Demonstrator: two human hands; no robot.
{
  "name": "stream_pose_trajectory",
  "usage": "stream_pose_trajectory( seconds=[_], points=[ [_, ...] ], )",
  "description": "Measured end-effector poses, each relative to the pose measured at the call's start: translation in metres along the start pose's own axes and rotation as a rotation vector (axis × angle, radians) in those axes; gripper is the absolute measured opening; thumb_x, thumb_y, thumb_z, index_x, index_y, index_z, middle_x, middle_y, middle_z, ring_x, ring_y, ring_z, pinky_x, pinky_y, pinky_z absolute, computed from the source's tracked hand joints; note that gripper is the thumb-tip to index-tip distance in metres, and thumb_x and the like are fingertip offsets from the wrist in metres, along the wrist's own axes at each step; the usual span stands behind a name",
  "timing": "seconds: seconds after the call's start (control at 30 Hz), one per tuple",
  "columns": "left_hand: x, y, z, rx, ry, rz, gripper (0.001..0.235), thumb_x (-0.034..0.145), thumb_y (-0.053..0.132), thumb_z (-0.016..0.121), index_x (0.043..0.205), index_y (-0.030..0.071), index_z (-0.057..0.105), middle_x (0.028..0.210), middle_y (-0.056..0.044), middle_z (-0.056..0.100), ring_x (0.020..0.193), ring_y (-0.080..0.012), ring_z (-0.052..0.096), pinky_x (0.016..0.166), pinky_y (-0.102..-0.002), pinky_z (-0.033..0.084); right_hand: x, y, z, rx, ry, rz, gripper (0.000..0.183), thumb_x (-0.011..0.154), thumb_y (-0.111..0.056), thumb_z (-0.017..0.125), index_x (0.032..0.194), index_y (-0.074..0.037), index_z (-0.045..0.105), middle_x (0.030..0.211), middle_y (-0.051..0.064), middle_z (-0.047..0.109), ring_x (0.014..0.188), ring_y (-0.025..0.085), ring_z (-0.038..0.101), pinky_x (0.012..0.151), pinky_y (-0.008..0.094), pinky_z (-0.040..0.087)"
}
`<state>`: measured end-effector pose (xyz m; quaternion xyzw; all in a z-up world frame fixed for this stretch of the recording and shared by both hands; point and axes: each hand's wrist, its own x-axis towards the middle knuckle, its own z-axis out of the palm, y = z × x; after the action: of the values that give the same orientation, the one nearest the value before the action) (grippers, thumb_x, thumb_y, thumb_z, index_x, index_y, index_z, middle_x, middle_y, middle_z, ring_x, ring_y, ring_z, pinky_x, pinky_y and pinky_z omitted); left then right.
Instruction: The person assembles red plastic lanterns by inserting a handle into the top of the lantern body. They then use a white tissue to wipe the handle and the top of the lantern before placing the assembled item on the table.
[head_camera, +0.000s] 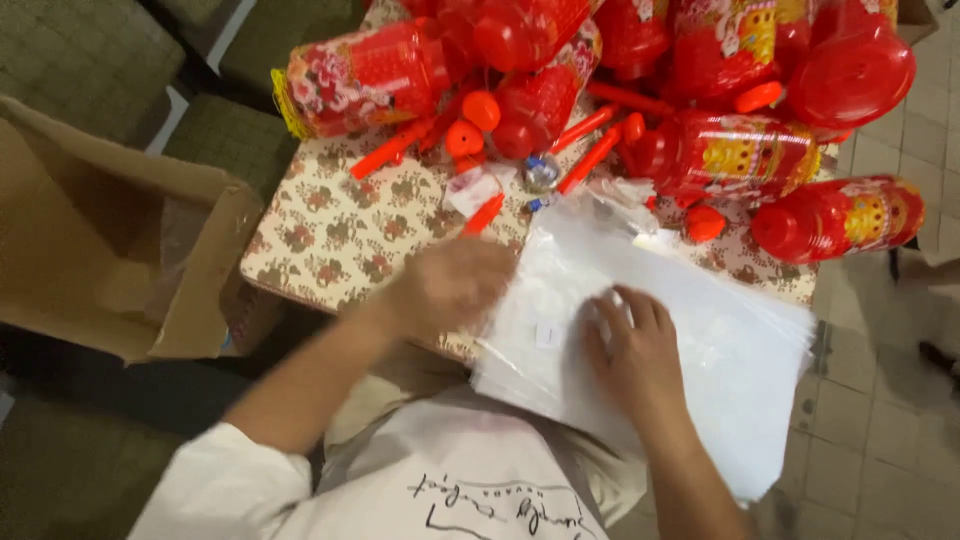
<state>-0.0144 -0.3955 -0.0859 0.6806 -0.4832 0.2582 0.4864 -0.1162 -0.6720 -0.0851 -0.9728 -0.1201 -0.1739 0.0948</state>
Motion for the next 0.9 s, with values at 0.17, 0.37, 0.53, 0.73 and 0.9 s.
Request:
stream_pose_trajectory(
  seconds=[0.17, 0.37, 0.53, 0.73, 0.9],
  points=[
    [0.024, -0.048, -0.087, 0.225, 0.076, 0.108, 0.013, 0.095, 0.02, 0.071, 0.094, 0.008, 0.075, 0.102, -0.009, 0.073, 0.093, -0.03, 0.071, 0.085, -0.042, 0.059, 0.057, -0.025, -0.005, 0.051, 0.083, -0.182, 0.026, 0.087, -0.017, 0.074, 0.112, -0.015, 0.075, 0.107, 0.008, 0.071, 0.106, 0.027, 0.07, 0.093, 0.039, 0.052],
    [0.051, -0.066, -0.148, 0.711, -0.25, -0.003, 0.041, 0.101, 0.006, 0.084, 0.134, -0.006, 0.063, 0.139, -0.025, 0.053, 0.128, -0.0439, 0.052, 0.105, -0.057, 0.047, 0.128, -0.073, 0.017, 0.396, 0.014, -0.27, 0.022, 0.098, -0.005, 0.067, 0.12, 0.0, 0.07, 0.106, 0.019, 0.069, 0.093, 0.039, 0.064, 0.076, 0.05, 0.051],
    [0.063, -0.089, -0.141, 0.879, -0.486, -0.385, 0.094, 0.093, 0.042, 0.086, 0.164, 0.008, 0.034, 0.164, -0.023, 0.02, 0.15, -0.0448, 0.02, 0.119, -0.065, 0.02, 0.149, -0.107, 0.032, 0.326, -0.456, -0.11, 0.032, 0.102, -0.026, 0.059, 0.128, -0.007, 0.063, 0.078, 0.01, 0.071, 0.063, 0.03, 0.064, 0.054, 0.044, 0.049],
    [0.063, -0.107, -0.139, 0.951, -0.474, -0.442, 0.105, 0.084, 0.051, 0.086, 0.163, 0.011, 0.029, 0.15, -0.022, 0.049, 0.136, -0.0416, 0.044, 0.111, -0.06, 0.032, 0.147, -0.116, 0.044, 0.35, -0.476, -0.019, 0.036, 0.107, -0.036, 0.049, 0.115, -0.006, 0.066, 0.066, 0.01, 0.069, 0.054, 0.029, 0.065, 0.047, 0.042, 0.049],
    [0.058, -0.106, -0.14, 1.006, -0.403, -0.328, 0.1, 0.083, 0.048, 0.093, 0.157, 0.008, 0.041, 0.146, -0.017, 0.051, 0.129, -0.0387, 0.049, 0.102, -0.055, 0.042, 0.144, -0.113, 0.049, 0.369, -0.47, 0.009, 0.03, 0.106, -0.032, 0.052, 0.112, -0.006, 0.066, 0.065, 0.009, 0.069, 0.051, 0.027, 0.064, 0.044, 0.039, 0.047]
  ],
)
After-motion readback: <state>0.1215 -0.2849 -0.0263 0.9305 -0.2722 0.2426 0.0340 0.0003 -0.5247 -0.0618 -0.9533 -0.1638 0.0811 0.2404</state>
